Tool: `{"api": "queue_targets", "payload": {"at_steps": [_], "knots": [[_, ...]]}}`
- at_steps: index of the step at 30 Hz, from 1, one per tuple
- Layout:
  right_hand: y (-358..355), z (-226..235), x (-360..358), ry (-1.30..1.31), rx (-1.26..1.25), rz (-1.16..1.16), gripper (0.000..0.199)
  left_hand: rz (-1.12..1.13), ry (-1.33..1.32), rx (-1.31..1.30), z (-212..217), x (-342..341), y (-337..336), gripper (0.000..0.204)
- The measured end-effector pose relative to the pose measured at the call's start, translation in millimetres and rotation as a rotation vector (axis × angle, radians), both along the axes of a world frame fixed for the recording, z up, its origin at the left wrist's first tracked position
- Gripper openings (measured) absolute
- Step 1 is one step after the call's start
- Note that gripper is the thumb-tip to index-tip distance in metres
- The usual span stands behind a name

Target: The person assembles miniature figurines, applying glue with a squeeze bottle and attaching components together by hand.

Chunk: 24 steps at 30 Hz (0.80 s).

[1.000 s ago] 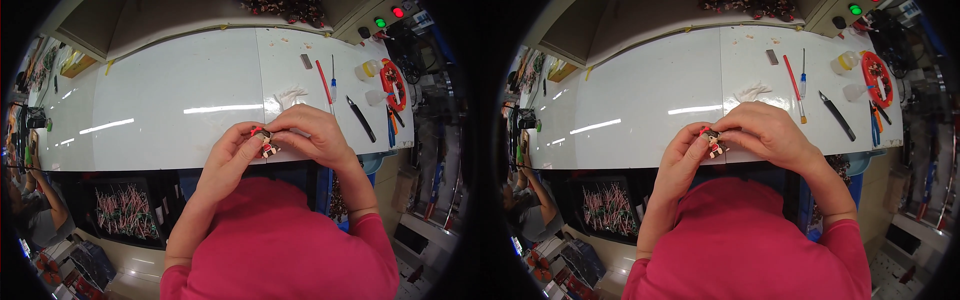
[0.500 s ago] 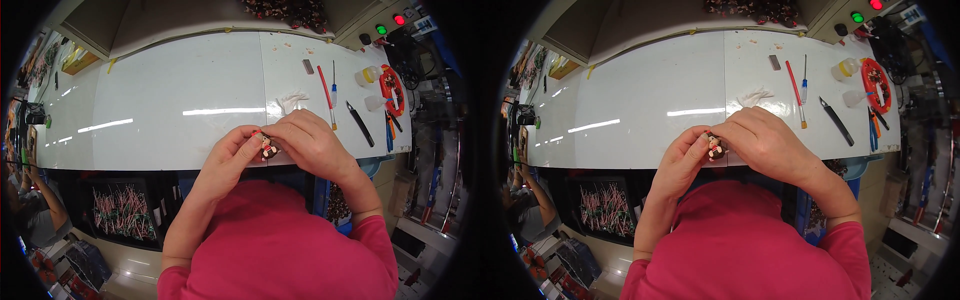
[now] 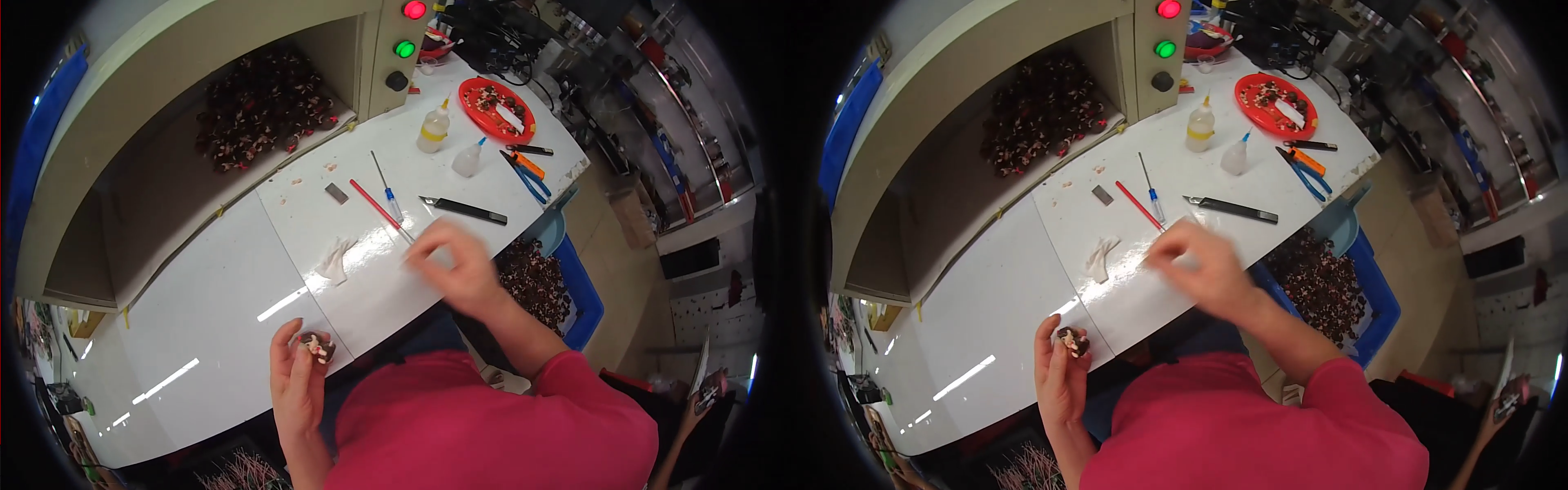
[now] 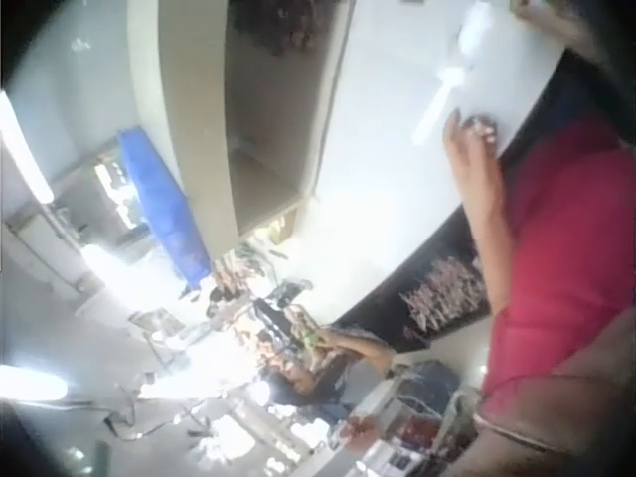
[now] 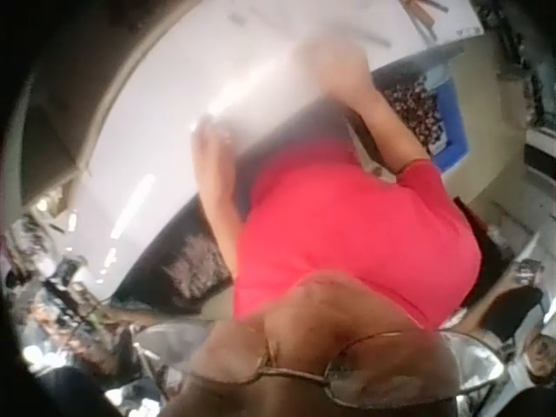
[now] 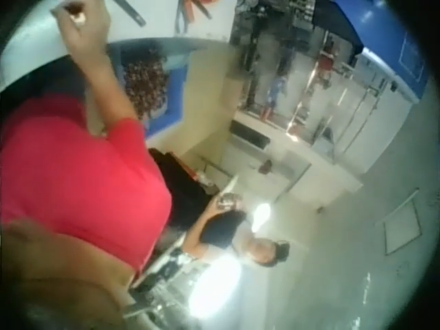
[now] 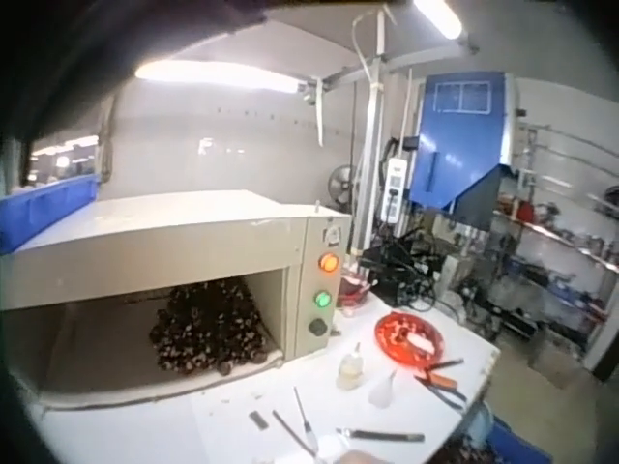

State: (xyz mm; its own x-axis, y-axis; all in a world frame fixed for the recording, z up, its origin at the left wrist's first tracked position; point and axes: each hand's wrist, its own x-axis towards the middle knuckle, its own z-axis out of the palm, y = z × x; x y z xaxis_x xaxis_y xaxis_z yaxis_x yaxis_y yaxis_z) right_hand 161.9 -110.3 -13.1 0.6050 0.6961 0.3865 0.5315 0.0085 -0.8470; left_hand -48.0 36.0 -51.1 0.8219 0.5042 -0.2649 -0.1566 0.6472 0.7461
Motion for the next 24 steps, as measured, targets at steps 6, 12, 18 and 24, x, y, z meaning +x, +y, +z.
{"api": "queue_targets", "payload": {"at_steps": [6,12,18,24], "knots": [[-41,-19,88,-0.142,0.111,-0.599,0.041,0.026,-0.025,-0.036,-8,-7,-2,0.034],[-41,-42,147,-0.392,-0.318,-0.469,0.044,0.036,-0.002,-0.003,-3,1,-1,0.042],[-25,-27,106,-0.112,-0.28,-0.314,0.02,-0.024,-0.07,-0.033,2,-9,5,0.042],[-1,9,32,-0.159,-0.254,0.06,0.025,-0.045,-0.09,-0.015,0,-14,7,0.042]]}}
